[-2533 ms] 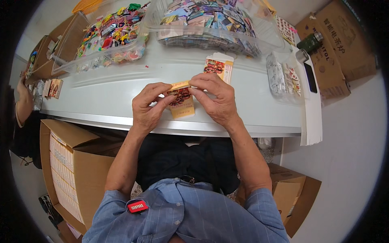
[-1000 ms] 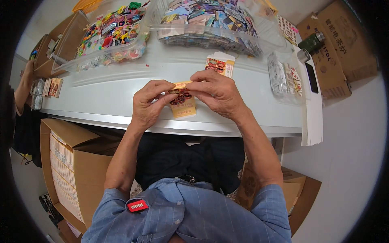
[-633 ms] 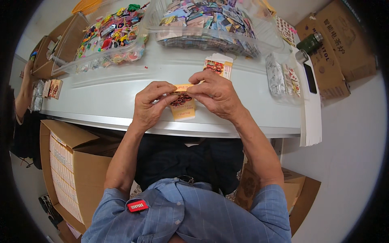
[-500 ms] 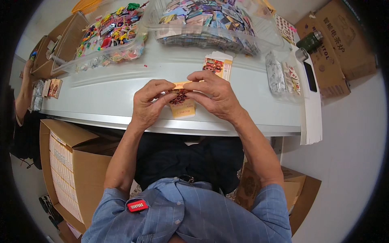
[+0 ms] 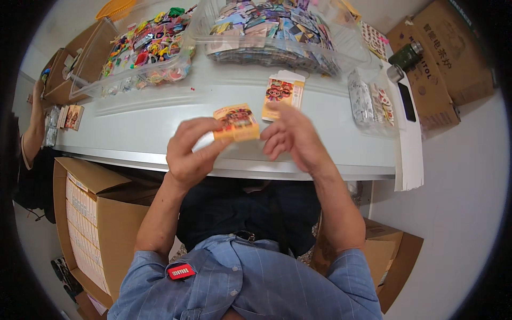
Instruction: Packing small colorful items into cardboard boxes at a workstation.
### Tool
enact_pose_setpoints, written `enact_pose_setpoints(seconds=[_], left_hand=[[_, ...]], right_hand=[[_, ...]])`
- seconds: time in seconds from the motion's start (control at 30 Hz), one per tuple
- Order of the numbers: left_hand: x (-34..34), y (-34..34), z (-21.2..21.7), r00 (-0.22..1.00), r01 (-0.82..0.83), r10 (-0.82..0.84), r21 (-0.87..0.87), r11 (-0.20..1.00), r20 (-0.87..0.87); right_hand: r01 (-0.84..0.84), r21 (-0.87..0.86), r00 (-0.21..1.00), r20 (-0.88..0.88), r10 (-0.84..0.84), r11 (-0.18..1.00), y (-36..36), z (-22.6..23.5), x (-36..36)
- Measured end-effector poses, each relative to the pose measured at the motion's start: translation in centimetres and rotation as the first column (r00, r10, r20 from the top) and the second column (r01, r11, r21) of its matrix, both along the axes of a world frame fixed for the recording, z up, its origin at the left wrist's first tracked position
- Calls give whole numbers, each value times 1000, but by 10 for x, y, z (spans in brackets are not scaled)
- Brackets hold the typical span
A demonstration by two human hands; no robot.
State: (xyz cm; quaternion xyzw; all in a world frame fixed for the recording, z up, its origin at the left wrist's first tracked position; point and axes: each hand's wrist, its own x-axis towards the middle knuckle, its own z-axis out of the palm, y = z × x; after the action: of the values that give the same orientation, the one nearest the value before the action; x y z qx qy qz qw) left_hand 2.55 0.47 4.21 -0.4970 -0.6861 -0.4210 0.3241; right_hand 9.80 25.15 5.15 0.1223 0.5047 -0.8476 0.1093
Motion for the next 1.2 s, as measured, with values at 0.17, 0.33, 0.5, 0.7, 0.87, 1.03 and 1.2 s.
enact_pose_setpoints(seconds=[0.17, 0.33, 0.5, 0.7, 0.87, 1.03, 1.2], left_hand=[[11, -2, -13, 996, 81, -76, -109, 991, 48], [18, -8, -15, 761, -17, -42, 84, 996, 648], [8, -8, -24, 299, -7, -163, 173, 985, 940], [2, -12, -33, 670, -3, -11, 18, 1000, 743], [3, -8, -37, 714, -30, 38, -24, 999, 699], [8, -13, -57, 510, -12, -154, 187, 982, 846], [4, -15, -63, 443, -23, -196, 229, 973, 875]], right_hand=[[32, 28, 985, -168, -27, 999, -19, -10, -3], [58, 364, 950, -306, 61, 930, -30, -26, 4], [102, 535, 892, -422, 161, 839, -40, -34, 3], [266, 672, 907, -417, 57, 691, -33, -15, -5], [106, 742, 962, -244, 120, 661, -32, -4, -17], [-24, 219, 986, -154, 59, 975, -34, -33, -18], [-33, -54, 999, -27, 32, 998, -41, -40, -26]])
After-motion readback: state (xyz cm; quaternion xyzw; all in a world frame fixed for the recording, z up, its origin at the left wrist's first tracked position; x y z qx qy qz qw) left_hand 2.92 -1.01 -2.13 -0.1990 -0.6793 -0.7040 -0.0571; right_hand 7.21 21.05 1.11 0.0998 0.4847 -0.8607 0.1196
